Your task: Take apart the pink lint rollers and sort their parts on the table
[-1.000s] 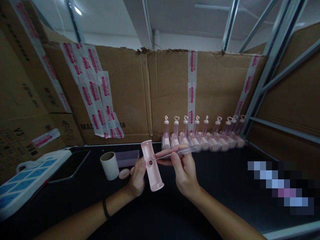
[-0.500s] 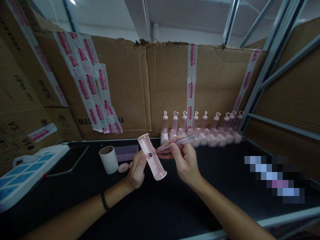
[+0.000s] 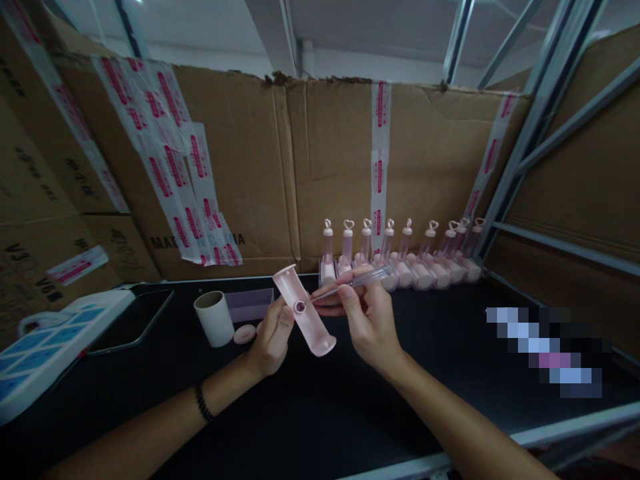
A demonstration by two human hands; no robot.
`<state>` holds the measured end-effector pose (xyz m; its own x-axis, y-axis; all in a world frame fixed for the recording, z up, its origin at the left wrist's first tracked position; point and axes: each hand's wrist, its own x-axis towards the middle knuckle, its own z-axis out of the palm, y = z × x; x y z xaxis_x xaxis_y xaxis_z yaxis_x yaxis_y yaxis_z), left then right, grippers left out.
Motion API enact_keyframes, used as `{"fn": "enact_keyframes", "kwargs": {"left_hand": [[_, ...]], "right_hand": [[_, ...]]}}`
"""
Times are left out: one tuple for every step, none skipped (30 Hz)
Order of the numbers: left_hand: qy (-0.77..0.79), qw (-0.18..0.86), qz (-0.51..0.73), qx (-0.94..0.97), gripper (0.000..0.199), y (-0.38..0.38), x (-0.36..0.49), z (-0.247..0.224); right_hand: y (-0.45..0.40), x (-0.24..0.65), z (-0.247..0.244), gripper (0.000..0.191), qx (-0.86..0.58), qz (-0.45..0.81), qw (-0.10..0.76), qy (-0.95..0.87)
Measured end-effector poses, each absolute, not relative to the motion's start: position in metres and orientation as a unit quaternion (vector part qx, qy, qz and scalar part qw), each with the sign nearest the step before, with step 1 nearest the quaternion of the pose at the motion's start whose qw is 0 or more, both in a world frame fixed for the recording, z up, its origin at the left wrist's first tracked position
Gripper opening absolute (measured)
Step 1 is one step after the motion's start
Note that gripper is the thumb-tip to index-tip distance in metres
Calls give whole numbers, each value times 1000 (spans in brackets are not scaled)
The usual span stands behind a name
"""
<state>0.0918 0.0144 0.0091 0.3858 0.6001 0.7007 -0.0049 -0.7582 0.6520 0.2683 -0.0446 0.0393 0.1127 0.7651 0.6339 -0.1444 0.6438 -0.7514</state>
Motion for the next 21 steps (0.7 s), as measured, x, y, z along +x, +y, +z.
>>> {"fn": "enact_keyframes", "kwargs": {"left_hand": [[193, 291, 513, 784, 50, 15, 91, 9], [196, 290, 507, 788, 51, 15, 91, 9], [200, 288, 503, 790, 51, 15, 91, 9], [204, 283, 500, 793, 51, 15, 91, 9], [208, 277, 500, 794, 51, 15, 91, 9], [212, 270, 501, 795, 50, 14, 92, 9], [217, 263, 503, 794, 49, 14, 92, 9], [221, 257, 504, 794, 48, 14, 92, 10], [225, 253, 504, 795, 48, 14, 92, 10], [229, 250, 503, 795, 47, 14, 92, 11], [232, 250, 501, 796, 46, 15, 92, 12], [232, 251, 496, 798, 46, 15, 92, 13], [230, 254, 490, 801, 46, 16, 92, 15], [228, 260, 484, 804, 46, 18, 92, 17], [225, 266, 477, 806, 47, 19, 91, 19], [223, 274, 471, 808, 48, 21, 91, 21], [222, 282, 464, 810, 48, 22, 91, 24], [219, 290, 458, 811, 47, 23, 91, 26], [215, 299, 451, 813, 46, 24, 91, 28], [211, 308, 441, 816, 43, 24, 91, 30], [208, 319, 432, 818, 40, 25, 91, 32]], "right_hand": [[-44, 268, 40, 16, -270, 329, 698, -576], [-44, 267, 40, 17, -273, 329, 700, -572], [-44, 267, 40, 18, -277, 330, 701, -568], [-43, 267, 40, 19, -280, 332, 702, -565], [-43, 266, 41, 20, -281, 334, 702, -563], [-43, 266, 41, 20, -281, 337, 702, -561], [-43, 266, 41, 20, -279, 339, 703, -559], [-44, 266, 41, 19, -278, 340, 704, -558], [-44, 266, 40, 18, -278, 338, 706, -557], [-44, 266, 40, 17, -278, 334, 707, -558], [-44, 266, 40, 17, -280, 328, 706, -561], [-44, 267, 40, 16, -280, 321, 706, -566], [-44, 267, 39, 15, -278, 315, 705, -571], [-44, 268, 39, 15, -275, 309, 704, -578], [-43, 269, 39, 13, -269, 303, 703, -584], [-43, 271, 40, 12, -264, 298, 702, -591], [-42, 273, 40, 11, -260, 293, 701, -596], [-41, 274, 41, 11, -258, 289, 700, -600], [-41, 276, 42, 11, -260, 289, 699, -600], [-40, 277, 43, 12, -266, 292, 697, -599], [-40, 279, 44, 14, -273, 300, 694, -595]]}}
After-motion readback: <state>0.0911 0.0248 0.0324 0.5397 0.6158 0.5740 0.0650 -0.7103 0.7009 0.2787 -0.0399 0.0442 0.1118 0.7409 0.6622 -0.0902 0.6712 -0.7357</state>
